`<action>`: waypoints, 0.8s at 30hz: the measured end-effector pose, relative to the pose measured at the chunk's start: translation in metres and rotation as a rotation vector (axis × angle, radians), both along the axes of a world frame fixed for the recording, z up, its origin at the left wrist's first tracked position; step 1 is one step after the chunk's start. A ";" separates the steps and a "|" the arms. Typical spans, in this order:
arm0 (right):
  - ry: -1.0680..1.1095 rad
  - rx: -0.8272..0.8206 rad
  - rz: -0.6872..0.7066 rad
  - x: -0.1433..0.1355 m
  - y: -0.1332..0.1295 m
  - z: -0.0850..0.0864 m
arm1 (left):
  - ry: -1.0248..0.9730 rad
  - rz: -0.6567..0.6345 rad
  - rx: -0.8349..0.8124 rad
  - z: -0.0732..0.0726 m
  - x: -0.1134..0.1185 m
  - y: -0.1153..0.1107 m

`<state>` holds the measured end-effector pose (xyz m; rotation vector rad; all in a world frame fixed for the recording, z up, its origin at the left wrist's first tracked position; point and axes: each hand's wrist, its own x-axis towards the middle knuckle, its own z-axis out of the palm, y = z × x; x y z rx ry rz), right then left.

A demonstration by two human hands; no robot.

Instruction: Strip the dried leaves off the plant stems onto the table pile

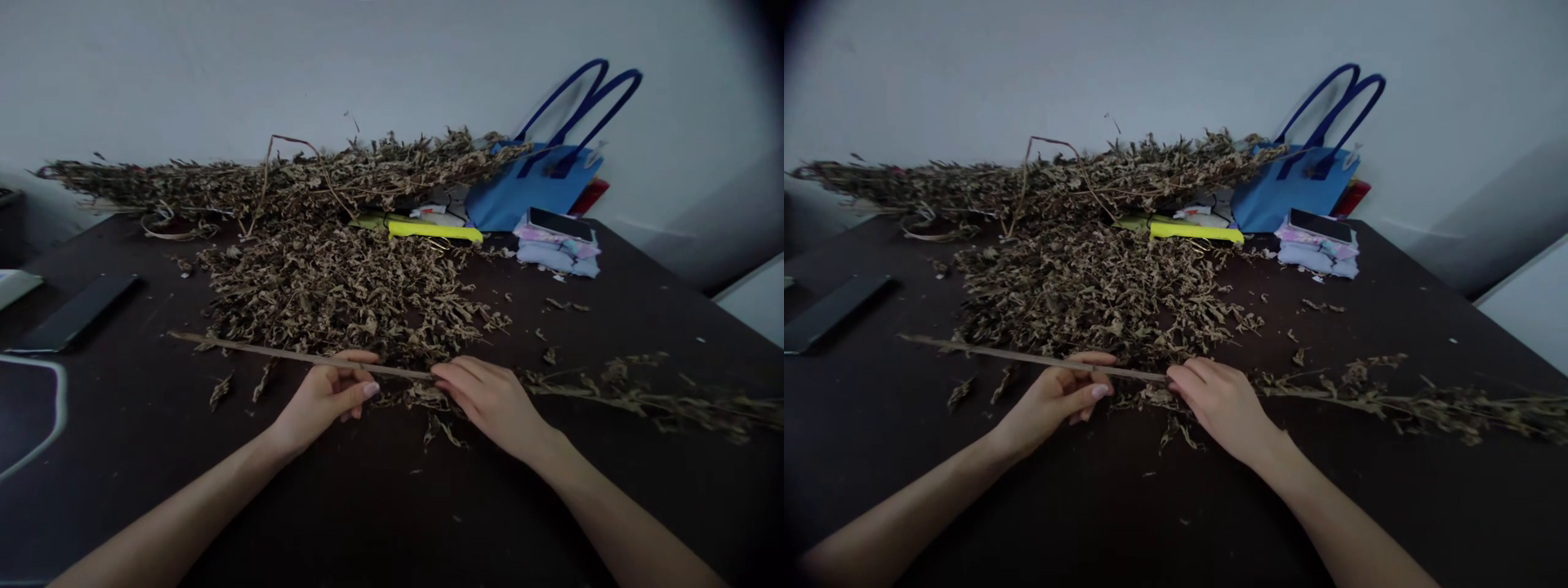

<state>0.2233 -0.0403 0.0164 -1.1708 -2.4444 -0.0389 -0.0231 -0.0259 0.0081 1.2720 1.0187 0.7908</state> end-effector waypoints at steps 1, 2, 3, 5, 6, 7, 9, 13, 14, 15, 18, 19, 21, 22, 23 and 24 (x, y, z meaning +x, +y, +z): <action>-0.005 0.003 0.003 -0.001 -0.001 0.001 | -0.052 0.019 -0.027 0.001 0.001 0.000; -0.010 0.007 0.007 -0.001 -0.002 0.002 | -0.098 0.044 -0.050 0.001 0.002 -0.001; -0.014 0.011 0.013 -0.001 -0.003 0.003 | -0.135 0.071 -0.064 0.002 0.002 0.000; -0.003 0.029 0.034 0.001 -0.004 0.008 | -0.187 0.122 -0.077 0.001 0.002 0.002; 0.016 0.046 0.044 0.003 -0.003 0.011 | -0.208 0.149 -0.081 0.001 0.001 0.003; 0.046 0.069 0.049 0.006 -0.003 0.014 | -0.225 0.178 -0.083 0.001 -0.001 0.005; 0.117 0.135 0.029 0.014 -0.002 0.021 | -0.254 0.230 -0.080 0.001 -0.004 0.009; 0.204 0.241 -0.128 0.033 -0.001 0.038 | -0.290 0.320 -0.018 0.007 -0.013 0.017; 0.207 0.254 -0.167 0.037 -0.002 0.042 | -0.307 0.341 -0.002 0.009 -0.015 0.019; 0.206 0.265 -0.201 0.041 -0.003 0.046 | -0.326 0.360 0.012 0.011 -0.018 0.021; 0.187 0.291 -0.262 0.050 -0.005 0.053 | -0.371 0.405 0.044 0.017 -0.026 0.028; 0.176 0.291 -0.275 0.053 -0.005 0.055 | -0.386 0.416 0.051 0.018 -0.029 0.030; 0.134 0.265 -0.292 0.058 -0.005 0.056 | -0.411 0.438 0.058 0.020 -0.034 0.033; 0.096 0.230 -0.293 0.060 -0.004 0.055 | -0.418 0.450 0.060 0.020 -0.035 0.035; 0.046 0.180 -0.289 0.063 -0.002 0.054 | -0.422 0.462 0.062 0.020 -0.037 0.036; -0.009 0.121 -0.278 0.065 -0.001 0.052 | -0.424 0.475 0.064 0.020 -0.038 0.037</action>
